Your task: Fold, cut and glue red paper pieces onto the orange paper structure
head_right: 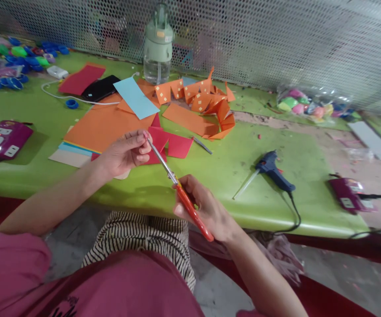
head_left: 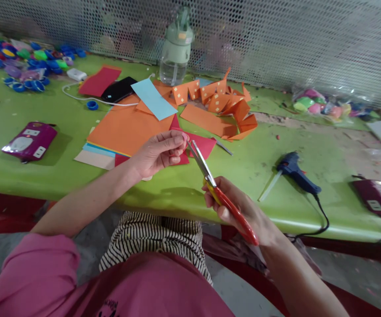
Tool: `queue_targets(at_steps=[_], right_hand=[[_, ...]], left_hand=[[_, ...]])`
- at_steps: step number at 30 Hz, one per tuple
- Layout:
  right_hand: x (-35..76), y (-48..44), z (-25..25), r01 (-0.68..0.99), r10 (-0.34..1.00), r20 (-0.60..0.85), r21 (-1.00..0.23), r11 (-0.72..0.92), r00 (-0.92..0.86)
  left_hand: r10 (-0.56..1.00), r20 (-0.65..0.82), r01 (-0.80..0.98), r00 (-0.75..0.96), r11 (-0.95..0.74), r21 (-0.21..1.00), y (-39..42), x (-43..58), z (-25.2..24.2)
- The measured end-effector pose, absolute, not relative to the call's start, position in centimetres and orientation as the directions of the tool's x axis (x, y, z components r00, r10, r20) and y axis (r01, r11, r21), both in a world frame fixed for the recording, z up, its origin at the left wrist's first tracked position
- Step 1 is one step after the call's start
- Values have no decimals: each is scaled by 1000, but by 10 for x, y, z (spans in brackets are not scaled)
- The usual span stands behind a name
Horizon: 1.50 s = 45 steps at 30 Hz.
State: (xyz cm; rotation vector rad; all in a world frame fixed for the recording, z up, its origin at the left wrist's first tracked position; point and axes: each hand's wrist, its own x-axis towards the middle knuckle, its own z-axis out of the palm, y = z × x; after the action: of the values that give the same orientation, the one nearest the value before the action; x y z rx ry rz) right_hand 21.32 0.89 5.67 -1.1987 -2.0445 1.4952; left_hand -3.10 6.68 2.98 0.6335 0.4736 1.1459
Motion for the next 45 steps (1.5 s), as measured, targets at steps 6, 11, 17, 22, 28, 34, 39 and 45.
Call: queue_targets(at_steps=[6, 11, 17, 22, 28, 34, 39, 45], right_hand=[[213, 8, 58, 443, 787, -219, -893, 76, -577], [212, 8, 59, 452, 788, -219, -888, 84, -576], [210, 9, 61, 447, 788, -214, -891, 85, -577], [208, 6, 66, 398, 773, -231, -917, 30, -591], [212, 2, 61, 413, 812, -237, -911, 6, -534], [224, -8, 62, 186, 892, -125, -981, -47, -435], [235, 3, 65, 322, 942, -33, -943, 82, -335], [235, 15, 60, 678, 962, -20, -713, 177, -272]], left_hand=[[933, -20, -699, 358, 282, 657, 67, -31, 30], [927, 12, -703, 375, 276, 656, 67, -31, 29], [933, 2, -669, 359, 256, 697, 67, -31, 28], [958, 36, -542, 285, 130, 830, 64, -30, 27], [968, 127, -443, 216, -19, 897, 63, -30, 27], [973, 107, -399, 204, -17, 917, 65, -30, 26], [965, -58, -396, 257, 159, 904, 64, -31, 24], [969, -54, -390, 240, 147, 909, 62, -31, 25]])
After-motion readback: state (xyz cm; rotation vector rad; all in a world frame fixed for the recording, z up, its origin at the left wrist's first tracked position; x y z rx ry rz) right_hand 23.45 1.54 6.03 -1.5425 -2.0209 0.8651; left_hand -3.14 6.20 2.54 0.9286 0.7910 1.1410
